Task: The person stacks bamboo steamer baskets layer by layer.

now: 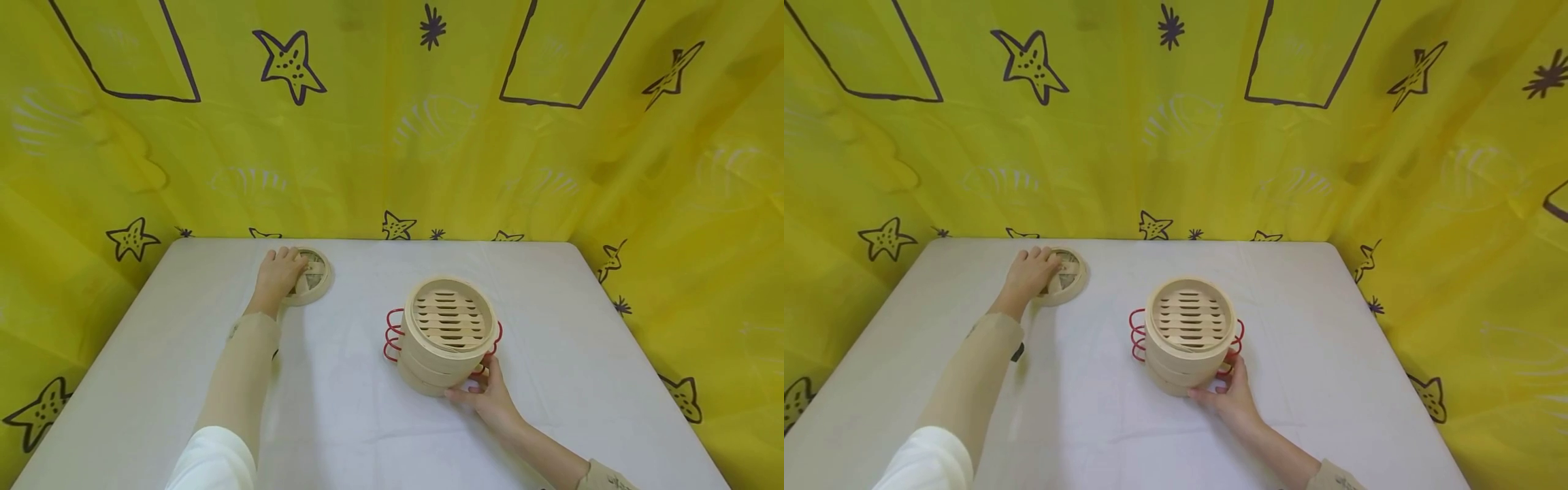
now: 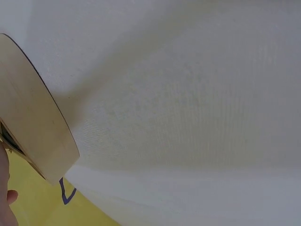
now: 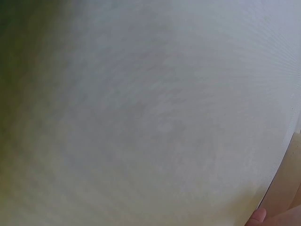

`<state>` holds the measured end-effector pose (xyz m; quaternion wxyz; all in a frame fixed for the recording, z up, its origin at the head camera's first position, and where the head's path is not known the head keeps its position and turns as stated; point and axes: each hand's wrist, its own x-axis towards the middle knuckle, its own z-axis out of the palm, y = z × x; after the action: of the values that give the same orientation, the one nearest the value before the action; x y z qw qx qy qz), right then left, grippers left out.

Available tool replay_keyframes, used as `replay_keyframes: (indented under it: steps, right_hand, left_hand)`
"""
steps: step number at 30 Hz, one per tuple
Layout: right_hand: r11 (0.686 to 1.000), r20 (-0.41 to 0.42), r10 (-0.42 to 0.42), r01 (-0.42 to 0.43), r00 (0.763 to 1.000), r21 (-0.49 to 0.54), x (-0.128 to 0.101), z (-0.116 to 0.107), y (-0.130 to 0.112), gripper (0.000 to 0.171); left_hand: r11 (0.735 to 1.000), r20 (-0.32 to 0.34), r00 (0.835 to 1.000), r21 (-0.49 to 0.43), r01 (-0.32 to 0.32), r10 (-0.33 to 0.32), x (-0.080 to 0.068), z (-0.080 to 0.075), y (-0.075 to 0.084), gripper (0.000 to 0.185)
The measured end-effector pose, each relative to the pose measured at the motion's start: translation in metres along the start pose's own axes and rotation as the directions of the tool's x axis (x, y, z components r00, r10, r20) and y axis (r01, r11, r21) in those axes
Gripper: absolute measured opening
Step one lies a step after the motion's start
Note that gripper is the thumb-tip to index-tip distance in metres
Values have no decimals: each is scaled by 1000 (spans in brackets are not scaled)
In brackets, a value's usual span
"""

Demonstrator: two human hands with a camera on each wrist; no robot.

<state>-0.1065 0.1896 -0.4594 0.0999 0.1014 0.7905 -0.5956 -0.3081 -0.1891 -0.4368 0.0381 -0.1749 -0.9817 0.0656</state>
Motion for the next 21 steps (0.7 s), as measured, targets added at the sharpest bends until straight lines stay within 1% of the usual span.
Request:
replay_keyframes:
  steps: [6,11,15,21]
  right_hand:
    - [1000,2,-4,4,1000,12,0,0,1,79]
    - [1000,-3,5,-5,1000,17,-1,0,0,78]
    - [1000,-8,6,-6,1000,13,-1,1,1,77]
    - [1000,-9,13,-13,1000,12,0,1,1,78]
  left_hand:
    - [999,-43,998,-7,-35,34,-1,1,0,11]
    - [998,-64,996,-16,-58,57,-3,2,1,8]
    - [996,-85,993,-3,-87,87,-2,3,1,8]
    - [992,-40,991,37,-123,124,6,-1,3,13]
